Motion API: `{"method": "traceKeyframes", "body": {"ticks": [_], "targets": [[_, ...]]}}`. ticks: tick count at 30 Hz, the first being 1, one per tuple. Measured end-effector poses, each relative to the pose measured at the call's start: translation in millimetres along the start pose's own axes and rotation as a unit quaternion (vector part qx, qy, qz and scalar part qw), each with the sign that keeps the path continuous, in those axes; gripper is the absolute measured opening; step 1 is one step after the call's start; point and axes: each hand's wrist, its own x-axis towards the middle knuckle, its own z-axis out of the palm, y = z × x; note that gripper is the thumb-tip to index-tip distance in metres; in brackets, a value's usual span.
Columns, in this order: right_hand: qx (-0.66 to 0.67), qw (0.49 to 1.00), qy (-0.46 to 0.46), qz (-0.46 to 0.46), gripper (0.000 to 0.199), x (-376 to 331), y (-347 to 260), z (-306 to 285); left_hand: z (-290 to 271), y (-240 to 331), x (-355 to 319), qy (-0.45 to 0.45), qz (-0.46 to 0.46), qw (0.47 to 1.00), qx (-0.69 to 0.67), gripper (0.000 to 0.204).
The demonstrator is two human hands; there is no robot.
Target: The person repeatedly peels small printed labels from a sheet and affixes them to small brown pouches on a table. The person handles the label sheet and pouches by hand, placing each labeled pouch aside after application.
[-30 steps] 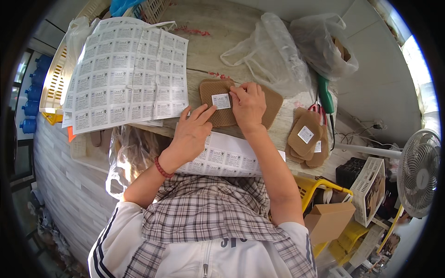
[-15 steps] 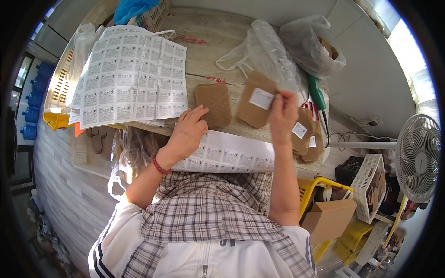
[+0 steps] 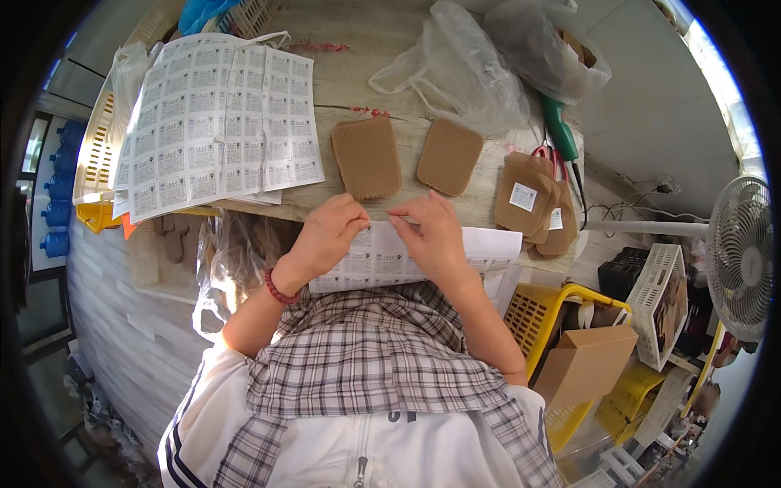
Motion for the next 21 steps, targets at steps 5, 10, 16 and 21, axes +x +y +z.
{"method": "traceKeyframes", "body": {"ticks": [5, 10, 16, 21], "targets": [[0.035, 0.996, -0.067, 0.051, 0.010, 6, -8, 18, -3, 2, -4, -0.001, 0.001, 1.000, -0.003, 0.007], [0.197, 0.964, -0.097, 0.150, 0.012, 6, -2, 20, -2, -2, -8, -0.009, -0.008, 0.998, -0.057, 0.008], [0.270, 0.924, -0.153, 0.224, 0.011, 8, -3, 20, -4, -14, -13, -0.053, -0.068, 0.989, -0.124, 0.011], [0.199, 0.965, -0.101, 0.136, 0.010, 4, -1, 23, -7, -15, -9, -0.082, -0.077, 0.988, -0.105, 0.013]]}}
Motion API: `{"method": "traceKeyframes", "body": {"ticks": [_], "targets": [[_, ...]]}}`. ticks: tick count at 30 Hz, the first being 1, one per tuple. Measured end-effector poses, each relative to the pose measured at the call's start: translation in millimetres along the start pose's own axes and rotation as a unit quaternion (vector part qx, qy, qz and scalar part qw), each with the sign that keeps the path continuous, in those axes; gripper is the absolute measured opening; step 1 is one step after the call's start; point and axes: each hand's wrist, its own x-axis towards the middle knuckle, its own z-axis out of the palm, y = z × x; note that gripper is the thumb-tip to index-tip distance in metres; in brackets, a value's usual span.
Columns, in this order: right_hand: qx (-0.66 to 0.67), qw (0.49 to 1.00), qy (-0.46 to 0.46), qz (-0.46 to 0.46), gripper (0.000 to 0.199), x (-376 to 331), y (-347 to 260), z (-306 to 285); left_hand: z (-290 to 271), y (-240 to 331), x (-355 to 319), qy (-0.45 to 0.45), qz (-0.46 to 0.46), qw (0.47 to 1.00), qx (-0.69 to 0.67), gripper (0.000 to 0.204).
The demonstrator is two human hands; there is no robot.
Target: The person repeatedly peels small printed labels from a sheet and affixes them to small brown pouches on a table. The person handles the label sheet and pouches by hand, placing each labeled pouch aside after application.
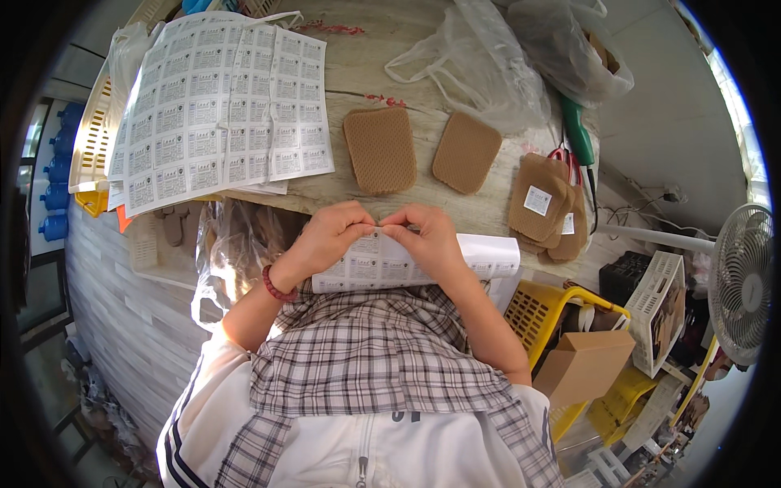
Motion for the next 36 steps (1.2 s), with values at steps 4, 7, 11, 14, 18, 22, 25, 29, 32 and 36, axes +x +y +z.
{"method": "traceKeyframes", "body": {"ticks": [4, 7, 11, 14, 18, 22, 25, 29, 32, 36], "targets": [[-0.215, 0.948, 0.108, -0.208, 0.013, -10, 3, 16, 1, -2, 1, -0.009, -0.026, 0.999, -0.022, 0.015], [-0.287, 0.905, 0.162, -0.270, 0.016, -14, 0, 25, 2, -4, 1, -0.008, -0.038, 0.999, -0.029, 0.016], [-0.305, 0.886, 0.202, -0.285, 0.017, -18, 4, 34, 3, -8, 2, -0.008, -0.037, 0.999, -0.030, 0.016], [-0.292, 0.889, 0.213, -0.280, 0.016, -17, 6, 37, 1, -5, 3, -0.012, -0.044, 0.999, -0.021, 0.015], [-0.270, 0.892, 0.224, -0.284, 0.017, -14, 12, 41, -2, -6, 1, 0.000, -0.038, 0.999, 0.017, 0.014], [-0.240, 0.900, 0.225, -0.288, 0.016, -13, 14, 41, -20, 0, -6, -0.010, -0.114, 0.993, 0.028, 0.014], [-0.196, 0.900, 0.202, -0.334, 0.013, -15, 15, 40, -29, -14, -2, -0.053, -0.158, 0.984, -0.069, 0.015], [-0.140, 0.900, 0.167, -0.378, 0.010, -16, 11, 34, -30, -27, 9, -0.053, -0.175, 0.970, -0.160, 0.015], [0.004, 0.940, 0.174, -0.294, 0.004, -18, 4, 31, -27, -20, 11, -0.017, -0.175, 0.977, -0.120, 0.012], [0.213, 0.958, 0.167, -0.097, 0.005, 13, -6, 2, -21, -1, 11, 0.084, 0.050, 0.982, 0.161, 0.008]]}}
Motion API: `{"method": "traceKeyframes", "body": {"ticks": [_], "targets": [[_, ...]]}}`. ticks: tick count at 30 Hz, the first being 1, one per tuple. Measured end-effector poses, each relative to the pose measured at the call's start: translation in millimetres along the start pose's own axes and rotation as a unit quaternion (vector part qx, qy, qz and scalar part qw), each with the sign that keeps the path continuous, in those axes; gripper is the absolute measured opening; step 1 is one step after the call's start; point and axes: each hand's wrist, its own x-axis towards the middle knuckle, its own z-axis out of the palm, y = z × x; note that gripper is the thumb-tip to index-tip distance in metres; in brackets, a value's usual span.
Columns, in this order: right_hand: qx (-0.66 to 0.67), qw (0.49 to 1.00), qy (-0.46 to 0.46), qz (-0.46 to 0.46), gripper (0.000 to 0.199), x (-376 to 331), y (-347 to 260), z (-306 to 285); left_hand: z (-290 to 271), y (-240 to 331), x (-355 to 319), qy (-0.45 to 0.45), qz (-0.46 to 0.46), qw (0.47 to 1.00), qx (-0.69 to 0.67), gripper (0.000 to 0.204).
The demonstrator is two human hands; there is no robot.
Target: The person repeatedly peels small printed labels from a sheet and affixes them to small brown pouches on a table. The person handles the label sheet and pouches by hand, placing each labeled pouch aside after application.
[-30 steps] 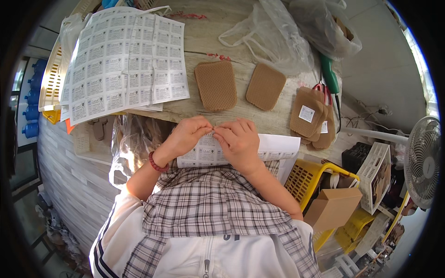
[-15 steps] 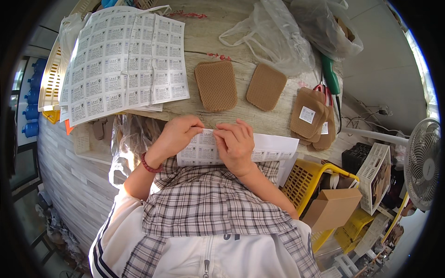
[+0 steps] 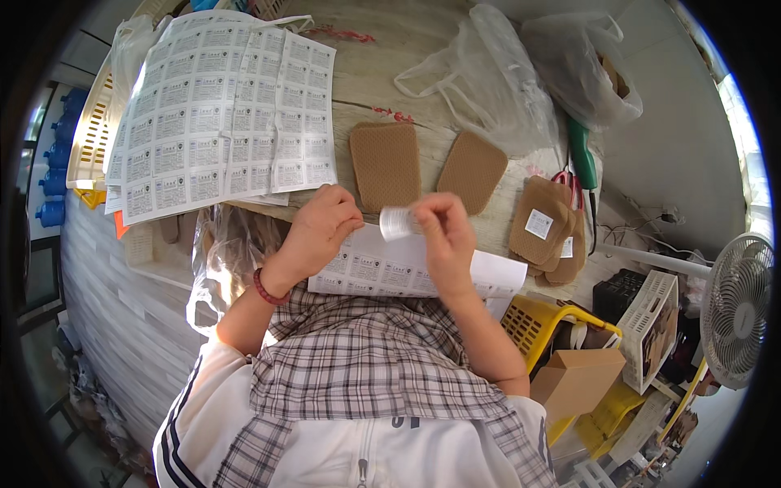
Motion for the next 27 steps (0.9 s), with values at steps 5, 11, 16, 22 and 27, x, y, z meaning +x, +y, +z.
{"method": "traceKeyframes", "body": {"ticks": [5, 11, 16, 22, 27], "targets": [[-0.124, 0.991, -0.045, 0.016, 0.007, 77, 19, -4, 12, -2, 9, 0.068, 0.118, 0.988, 0.074, 0.004], [-0.195, 0.978, -0.070, 0.010, 0.007, 100, 47, 0, 18, -7, 12, 0.057, 0.116, 0.989, 0.078, 0.005], [-0.204, 0.977, -0.062, 0.010, 0.008, 102, 51, 1, 18, -7, 11, 0.059, 0.110, 0.990, 0.071, 0.006], [-0.218, 0.974, -0.058, 0.002, 0.008, 102, 50, 2, 19, -7, 13, 0.059, 0.110, 0.990, 0.066, 0.006], [-0.228, 0.972, -0.057, -0.003, 0.009, 101, 49, 4, 18, -6, 14, 0.055, 0.099, 0.992, 0.056, 0.007]]}}
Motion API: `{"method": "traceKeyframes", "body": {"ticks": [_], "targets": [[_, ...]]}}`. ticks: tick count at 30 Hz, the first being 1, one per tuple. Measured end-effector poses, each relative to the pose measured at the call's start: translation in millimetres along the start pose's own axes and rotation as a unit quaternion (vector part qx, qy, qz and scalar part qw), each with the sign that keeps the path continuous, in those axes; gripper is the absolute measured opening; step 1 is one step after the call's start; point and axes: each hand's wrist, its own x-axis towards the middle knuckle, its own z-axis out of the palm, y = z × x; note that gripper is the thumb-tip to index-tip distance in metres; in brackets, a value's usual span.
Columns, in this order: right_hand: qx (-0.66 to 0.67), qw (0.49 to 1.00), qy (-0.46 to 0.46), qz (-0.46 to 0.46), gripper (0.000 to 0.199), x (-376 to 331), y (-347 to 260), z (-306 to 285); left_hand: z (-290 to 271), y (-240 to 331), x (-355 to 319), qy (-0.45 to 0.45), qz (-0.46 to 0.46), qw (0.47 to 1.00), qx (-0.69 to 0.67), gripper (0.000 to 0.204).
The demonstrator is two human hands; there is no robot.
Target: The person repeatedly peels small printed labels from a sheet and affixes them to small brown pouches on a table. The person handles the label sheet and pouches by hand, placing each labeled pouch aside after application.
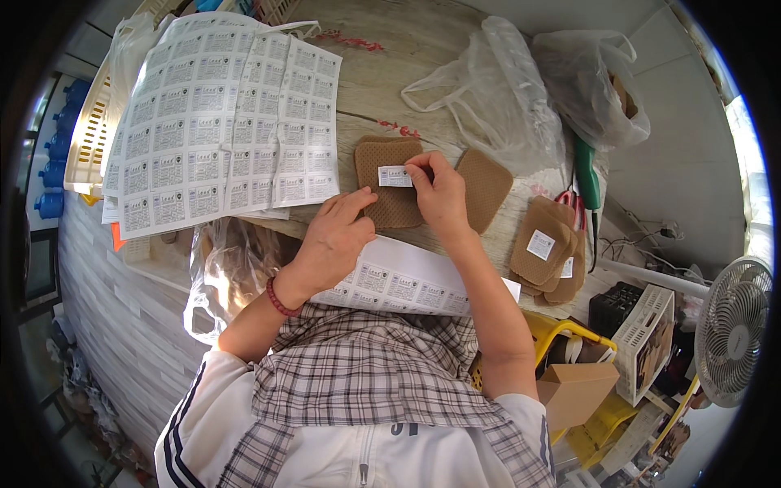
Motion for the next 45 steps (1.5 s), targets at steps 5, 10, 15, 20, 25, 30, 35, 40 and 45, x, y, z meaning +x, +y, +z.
{"method": "traceKeyframes", "body": {"ticks": [5, 10, 15, 20, 25, 30, 35, 40, 45], "targets": [[-0.013, 1.000, -0.002, 0.000, 0.009, 0, -3, -1, -5, 5, 4, -0.001, -0.009, 1.000, -0.025, 0.007], [-0.006, 1.000, -0.004, -0.001, 0.009, 1, -3, -1, 1, -1, 2, -0.014, 0.019, 0.999, 0.040, 0.007], [-0.016, 1.000, 0.001, -0.004, 0.009, 1, -3, 1, 1, -1, 2, -0.030, 0.013, 0.997, 0.063, 0.007], [-0.041, 0.998, 0.007, -0.041, 0.008, 0, 3, 2, 2, 1, 1, -0.047, 0.002, 0.995, 0.089, 0.007], [-0.087, 0.991, -0.002, -0.098, 0.031, -2, -3, 1, 4, 3, 1, -0.054, -0.006, 0.993, 0.100, 0.007], [-0.158, 0.980, 0.028, -0.121, 0.048, -2, 1, 2, 5, 4, 0, -0.055, -0.010, 0.993, 0.101, 0.008], [-0.227, 0.928, 0.136, -0.263, 0.031, -5, -7, -2, 5, 5, -1, -0.054, -0.008, 0.993, 0.105, 0.009], [-0.249, 0.938, 0.100, -0.221, 0.024, 0, -5, 2, 5, 6, -1, -0.051, -0.007, 0.993, 0.105, 0.009], [-0.179, 0.961, 0.129, -0.164, 0.023, 5, 2, -3, 5, 5, -1, -0.050, -0.001, 0.994, 0.098, 0.009]]}}
